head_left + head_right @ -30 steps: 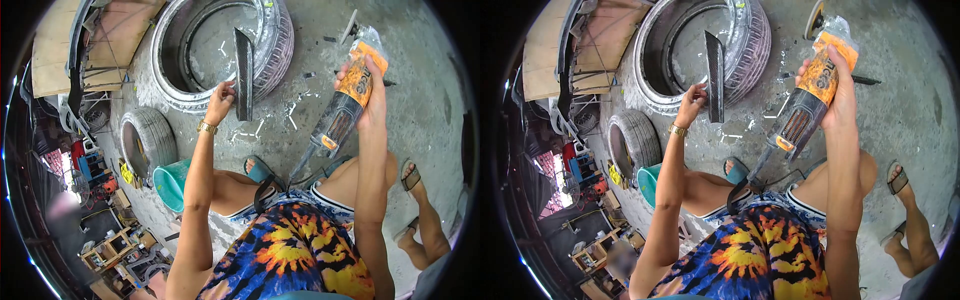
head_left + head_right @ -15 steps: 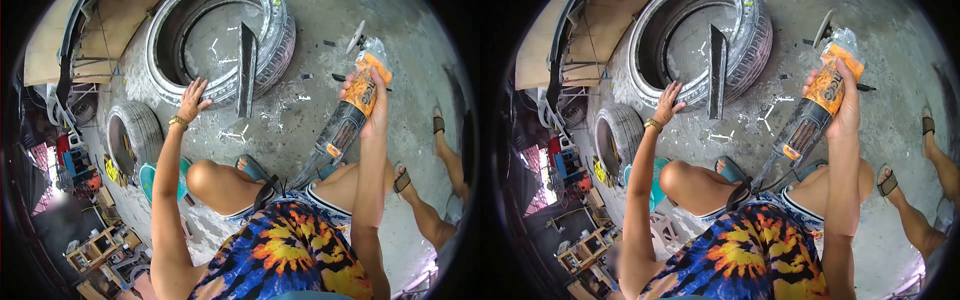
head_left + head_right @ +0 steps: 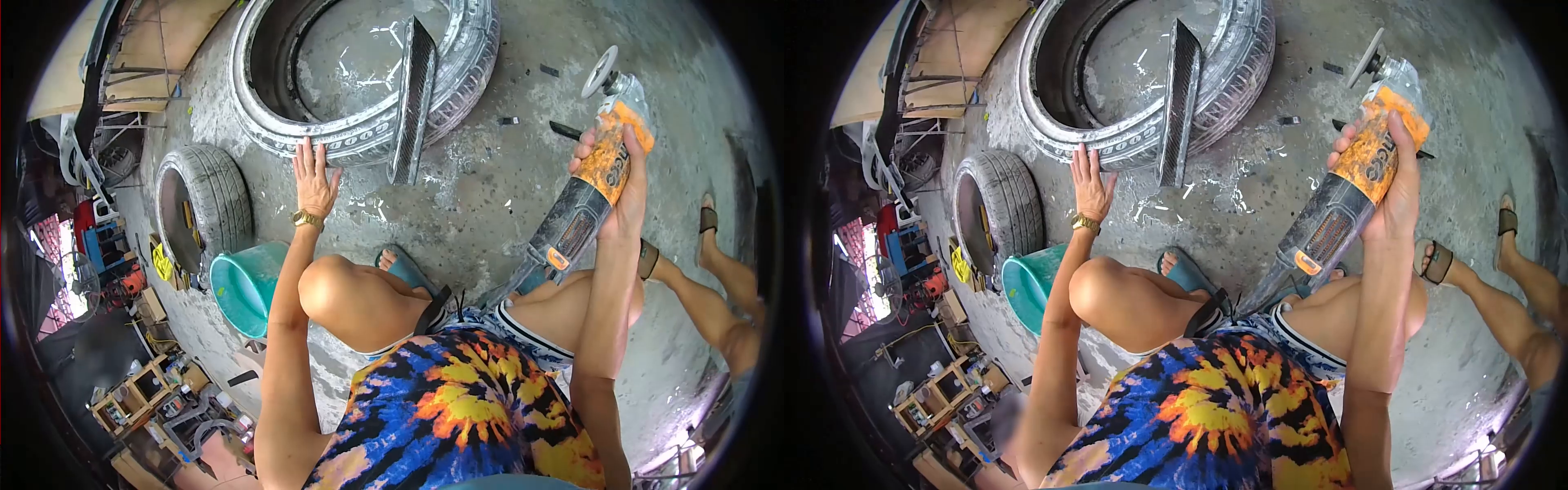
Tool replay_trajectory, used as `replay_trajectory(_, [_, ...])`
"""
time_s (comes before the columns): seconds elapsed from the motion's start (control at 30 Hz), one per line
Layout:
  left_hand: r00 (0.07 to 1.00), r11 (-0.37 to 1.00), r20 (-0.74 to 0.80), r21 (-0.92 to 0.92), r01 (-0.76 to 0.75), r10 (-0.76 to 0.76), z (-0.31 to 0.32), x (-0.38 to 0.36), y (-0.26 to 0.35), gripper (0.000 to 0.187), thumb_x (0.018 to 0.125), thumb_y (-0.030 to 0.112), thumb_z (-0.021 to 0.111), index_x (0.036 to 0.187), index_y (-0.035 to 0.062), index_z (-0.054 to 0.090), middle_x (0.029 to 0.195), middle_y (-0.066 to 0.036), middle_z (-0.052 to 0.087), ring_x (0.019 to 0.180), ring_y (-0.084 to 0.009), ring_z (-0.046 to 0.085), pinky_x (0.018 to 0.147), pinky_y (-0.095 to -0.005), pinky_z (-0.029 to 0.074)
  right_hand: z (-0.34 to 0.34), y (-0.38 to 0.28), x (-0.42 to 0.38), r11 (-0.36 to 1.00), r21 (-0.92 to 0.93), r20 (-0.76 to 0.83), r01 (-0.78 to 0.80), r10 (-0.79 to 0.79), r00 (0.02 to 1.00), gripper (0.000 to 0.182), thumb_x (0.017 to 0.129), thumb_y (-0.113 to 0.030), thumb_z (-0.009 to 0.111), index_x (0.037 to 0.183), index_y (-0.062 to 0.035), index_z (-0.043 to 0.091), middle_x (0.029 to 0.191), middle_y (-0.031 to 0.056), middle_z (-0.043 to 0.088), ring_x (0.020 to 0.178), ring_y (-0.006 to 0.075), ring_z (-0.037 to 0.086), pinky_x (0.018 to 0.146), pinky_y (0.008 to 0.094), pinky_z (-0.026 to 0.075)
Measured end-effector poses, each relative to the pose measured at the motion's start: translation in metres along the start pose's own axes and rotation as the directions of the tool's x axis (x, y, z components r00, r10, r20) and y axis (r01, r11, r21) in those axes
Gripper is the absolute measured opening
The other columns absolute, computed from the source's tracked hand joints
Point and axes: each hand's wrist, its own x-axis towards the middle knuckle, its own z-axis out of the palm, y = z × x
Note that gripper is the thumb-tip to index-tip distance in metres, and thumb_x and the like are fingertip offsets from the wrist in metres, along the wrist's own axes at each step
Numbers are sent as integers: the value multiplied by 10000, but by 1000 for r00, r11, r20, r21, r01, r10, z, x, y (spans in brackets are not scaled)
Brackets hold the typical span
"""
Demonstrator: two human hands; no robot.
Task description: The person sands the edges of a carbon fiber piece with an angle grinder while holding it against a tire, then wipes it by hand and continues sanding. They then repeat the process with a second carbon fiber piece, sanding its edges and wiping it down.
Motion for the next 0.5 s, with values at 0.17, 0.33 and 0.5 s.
replay_trajectory(0.17, [999, 999, 19, 24, -37, 36, -1, -4, -1, 836, 812, 184, 679, 1504, 110, 217, 1574, -223, 134, 1435, -457, 144, 1159, -564, 160, 1, 1, 1, 1000, 22, -44, -21, 22, 999, 390, 905, -354, 654, 1035, -7, 531, 847, 137, 604, 739, 235, 631, 642, 382, 577])
replay_trajectory(0.33, [994, 1000, 105, 15, -12, 10, -18, -1, 10, 892, 763, 92, 688, 1512, 69, 204, 1579, -228, 112, 1444, -454, 123, 1174, -528, 167, 4, 3, -1, 999, 38, -27, -18, 19, 999, 368, 915, -362, 643, 1029, -23, 556, 835, 133, 616, 723, 247, 629, 632, 381, 567])
replay_trajectory(0.5, [995, 998, 89, -46, -40, 43, -25, -45, 16, 873, 761, 104, 687, 1504, 48, 232, 1564, -241, 163, 1438, -427, 183, 1170, -498, 206, 5, 1, -8, 1000, 27, 44, -8, 7, 999, 370, 928, -375, 624, 1042, -29, 559, 864, 118, 590, 755, 221, 596, 637, 370, 556])
